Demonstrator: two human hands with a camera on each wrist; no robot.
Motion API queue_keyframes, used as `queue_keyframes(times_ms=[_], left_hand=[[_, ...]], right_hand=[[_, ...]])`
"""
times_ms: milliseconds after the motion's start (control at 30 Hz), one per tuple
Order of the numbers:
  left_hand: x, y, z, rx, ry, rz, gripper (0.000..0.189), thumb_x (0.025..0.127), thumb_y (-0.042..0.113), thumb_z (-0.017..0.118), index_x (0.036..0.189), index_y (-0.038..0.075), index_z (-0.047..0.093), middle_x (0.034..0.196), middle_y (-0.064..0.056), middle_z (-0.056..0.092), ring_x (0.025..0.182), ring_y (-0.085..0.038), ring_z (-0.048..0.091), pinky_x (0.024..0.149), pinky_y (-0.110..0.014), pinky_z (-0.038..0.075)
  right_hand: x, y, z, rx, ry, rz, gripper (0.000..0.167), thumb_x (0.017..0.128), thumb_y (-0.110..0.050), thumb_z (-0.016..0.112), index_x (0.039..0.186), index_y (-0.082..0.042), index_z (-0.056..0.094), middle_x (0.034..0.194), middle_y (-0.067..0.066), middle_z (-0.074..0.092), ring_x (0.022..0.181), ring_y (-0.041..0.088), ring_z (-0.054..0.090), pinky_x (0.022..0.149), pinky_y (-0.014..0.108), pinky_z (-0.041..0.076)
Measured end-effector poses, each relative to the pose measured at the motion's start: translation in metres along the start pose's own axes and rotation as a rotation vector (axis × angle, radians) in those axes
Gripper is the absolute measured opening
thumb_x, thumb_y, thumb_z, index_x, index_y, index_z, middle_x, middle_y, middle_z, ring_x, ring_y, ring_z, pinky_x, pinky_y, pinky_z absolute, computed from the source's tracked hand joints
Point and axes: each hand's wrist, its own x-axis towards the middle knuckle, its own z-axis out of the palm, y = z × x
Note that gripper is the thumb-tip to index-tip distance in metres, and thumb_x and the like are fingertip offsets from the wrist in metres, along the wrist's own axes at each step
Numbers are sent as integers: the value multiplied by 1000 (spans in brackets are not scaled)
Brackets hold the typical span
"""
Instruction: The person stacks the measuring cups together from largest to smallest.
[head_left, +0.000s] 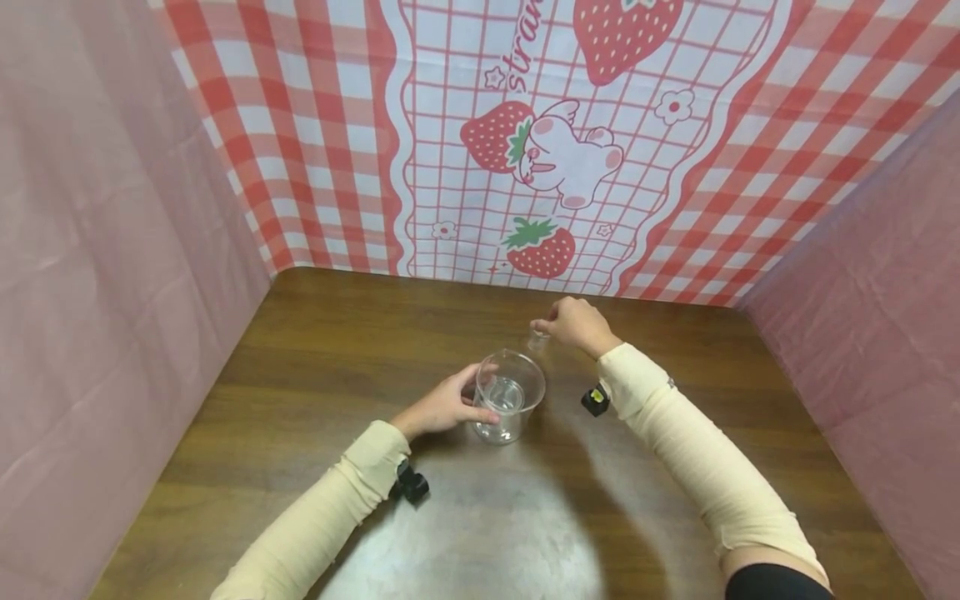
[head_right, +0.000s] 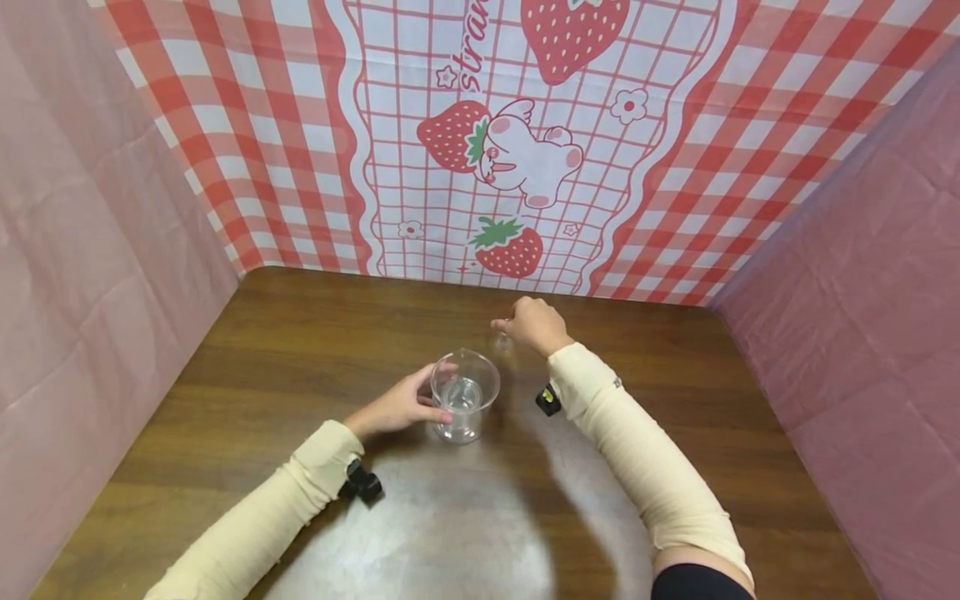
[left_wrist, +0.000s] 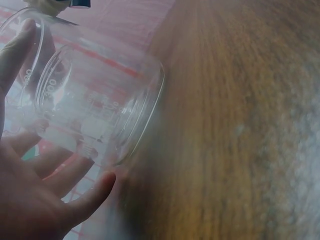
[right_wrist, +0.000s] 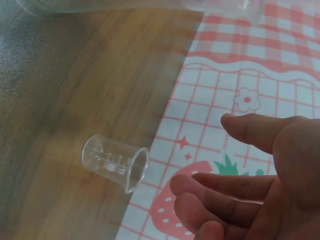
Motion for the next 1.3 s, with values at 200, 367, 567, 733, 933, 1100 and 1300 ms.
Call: queue_keyframes(times_ms=[200,367,567,733,933,1100,1300], left_hand=[[0,-1,0,14,4,2,82,77,19,82,145,5,39,143,-23,50,129,-37,52,101,-42,53],[0,0,0,22,7,-1,81,77,19,82,145,5,40,143,-23,50,129,-37,52,101,-41,53],[-1,1,0,22,3,-6,81,78,18,82,145,6,39,143,-23,50,129,-37,52,102,-42,53],[-1,1,1,28,0,-7,80,79,17,81,146,6,39,144,-23,49,130,-37,51,102,-43,52],[-1,1,1,21,1,-3,81,79,14,80,147,4,37,145,-24,48,132,-38,50,103,-45,51],[-1,1,1,26,2,-11,80,79,16,81,146,5,38,145,-23,49,131,-36,50,102,-43,52],[-1,2,0,31,4,-13,81,78,20,81,146,6,39,144,-22,49,131,-35,51,103,-43,52]], right_hand=[[5,3,6,14,15,35,48,90,-46,63,106,-1,72,106,19,73,97,38,68,83,50,57],[10,6,14,34,11,71,48,89,-45,65,107,-1,70,107,20,72,98,38,68,84,50,56],[13,6,22,32,28,97,46,89,-44,67,103,0,69,106,21,72,97,39,67,84,50,56],[13,6,28,21,37,98,45,89,-43,66,104,-1,69,109,25,70,100,42,67,85,52,57],[18,7,37,16,64,96,47,88,-42,67,108,0,68,114,28,68,104,45,65,89,54,55],[22,9,45,28,66,100,47,89,-40,66,110,2,66,113,29,67,103,47,65,90,54,55],[24,10,49,32,78,100,45,89,-37,68,107,4,65,109,29,68,101,47,65,90,54,55]])
